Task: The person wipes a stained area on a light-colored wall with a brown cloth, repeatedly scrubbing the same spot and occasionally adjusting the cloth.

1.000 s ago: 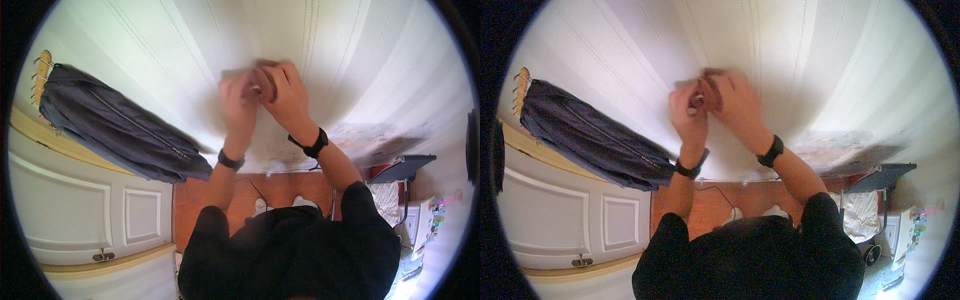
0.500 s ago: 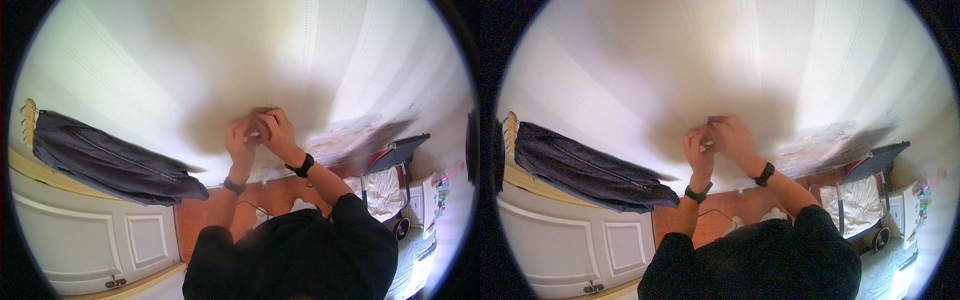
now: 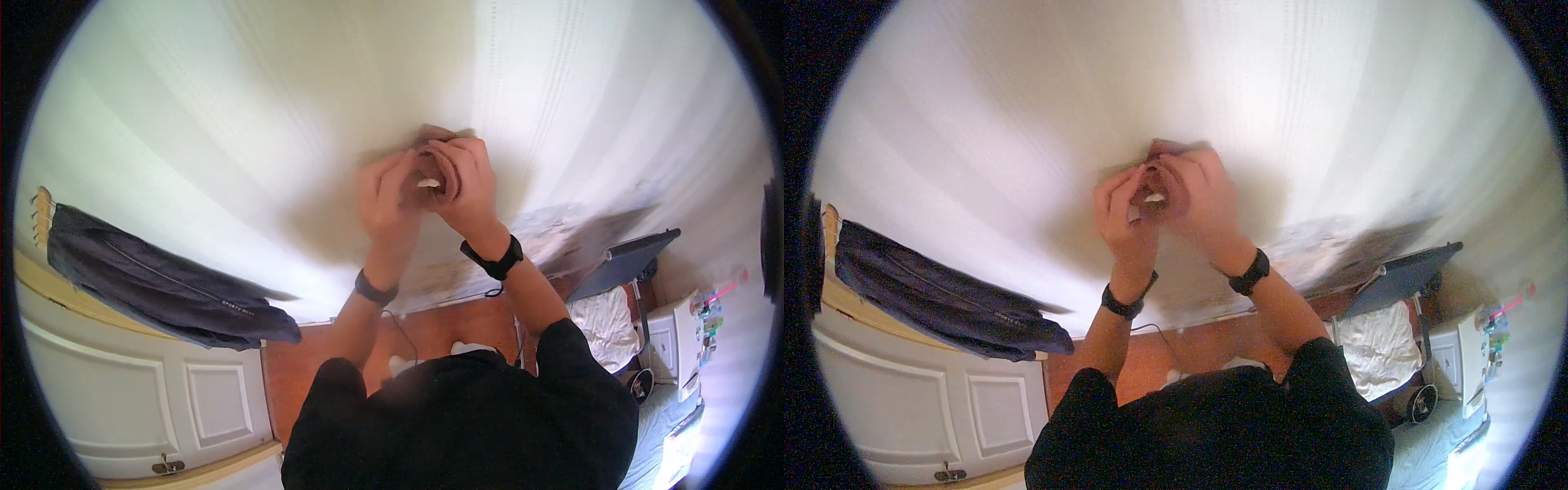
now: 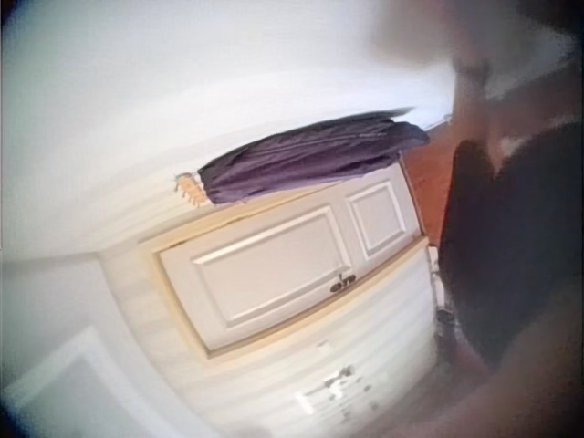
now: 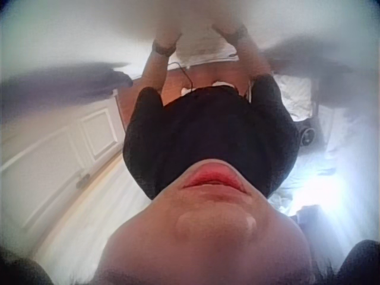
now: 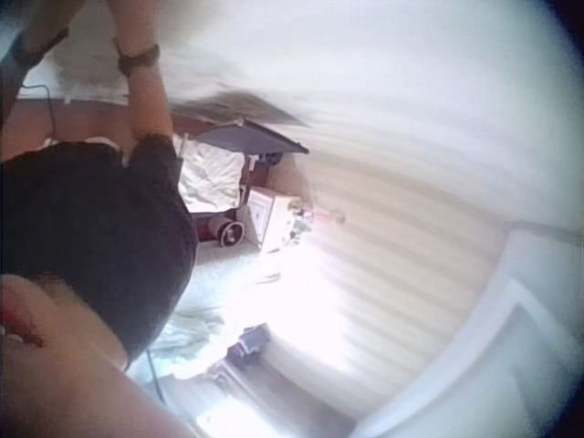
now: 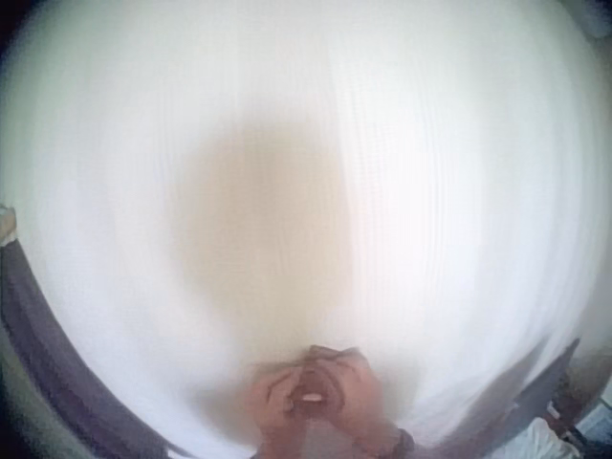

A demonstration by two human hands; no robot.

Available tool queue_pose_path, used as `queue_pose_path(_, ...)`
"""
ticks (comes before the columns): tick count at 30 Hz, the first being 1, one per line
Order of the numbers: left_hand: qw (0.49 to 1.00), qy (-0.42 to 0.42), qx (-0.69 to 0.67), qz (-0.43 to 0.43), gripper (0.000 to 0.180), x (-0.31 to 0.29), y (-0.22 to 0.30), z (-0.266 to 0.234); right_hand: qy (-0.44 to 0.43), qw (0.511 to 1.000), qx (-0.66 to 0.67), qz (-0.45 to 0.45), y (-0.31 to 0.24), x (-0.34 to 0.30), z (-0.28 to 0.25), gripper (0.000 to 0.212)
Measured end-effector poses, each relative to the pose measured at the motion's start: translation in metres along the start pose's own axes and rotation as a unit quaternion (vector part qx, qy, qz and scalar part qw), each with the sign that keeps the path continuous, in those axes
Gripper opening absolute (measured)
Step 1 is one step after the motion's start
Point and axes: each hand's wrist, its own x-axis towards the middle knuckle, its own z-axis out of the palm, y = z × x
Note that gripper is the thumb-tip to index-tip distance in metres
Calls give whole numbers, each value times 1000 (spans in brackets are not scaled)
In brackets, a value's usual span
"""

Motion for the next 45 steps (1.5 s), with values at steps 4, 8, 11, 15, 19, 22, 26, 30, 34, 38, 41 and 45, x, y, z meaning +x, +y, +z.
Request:
queue_pose_path(4, 999, -12, -36, 8, 47, -8, 14, 35, -24, 998, -50, -3, 25, -8, -32, 55)
queue_pose_path(8, 998, -20, -37, 37, 45, -15, 28, 57, -2, 999, 21, 45, 53, -31, -49, 50)
queue_pose_path(11, 996, -43, -70, 27, 44, -31, 31, 69, -21, 995, -54, 82, 56, -43, -61, 41)
queue_pose_path(15, 994, -89, -69, -5, 47, -56, 29, 75, 40, 993, 40, 105, 67, -75, -52, 50)
queue_pose_path(19, 990, -117, -63, -38, 48, -84, 8, 65, 47, 987, 79, 133, 71, -106, -28, 48)
queue_pose_path(22, 980, -99, -111, -132, 48, -109, -13, 52, 25, 998, 5, 65, 54, -110, -9, 50)
queue_pose_path(26, 983, -127, -42, -123, 49, -93, -11, 10, 6, 994, 60, 89, 39, -108, 18, 51)
queue_pose_path(30, 986, -59, -24, -152, 41, -69, -9, -10, -28, 996, 30, 76, 12, -76, 28, 46)
queue_pose_path(34, 997, 9, 68, -32, 42, -32, 1, -8, -37, 994, 54, 92, 0, -43, 22, 44)
queue_pose_path(38, 997, 34, 21, -68, 42, -16, 10, 12, -29, 995, 62, 79, 12, -24, 7, 46)
queue_pose_path(41, 999, 46, 7, -23, 42, -9, 21, 32, -26, 995, 63, 71, 25, -14, -15, 52)
queue_pose_path(45, 1000, -8, -15, -18, 41, -10, 39, 59, -14, 996, 7, 93, 49, -13, -49, 46)
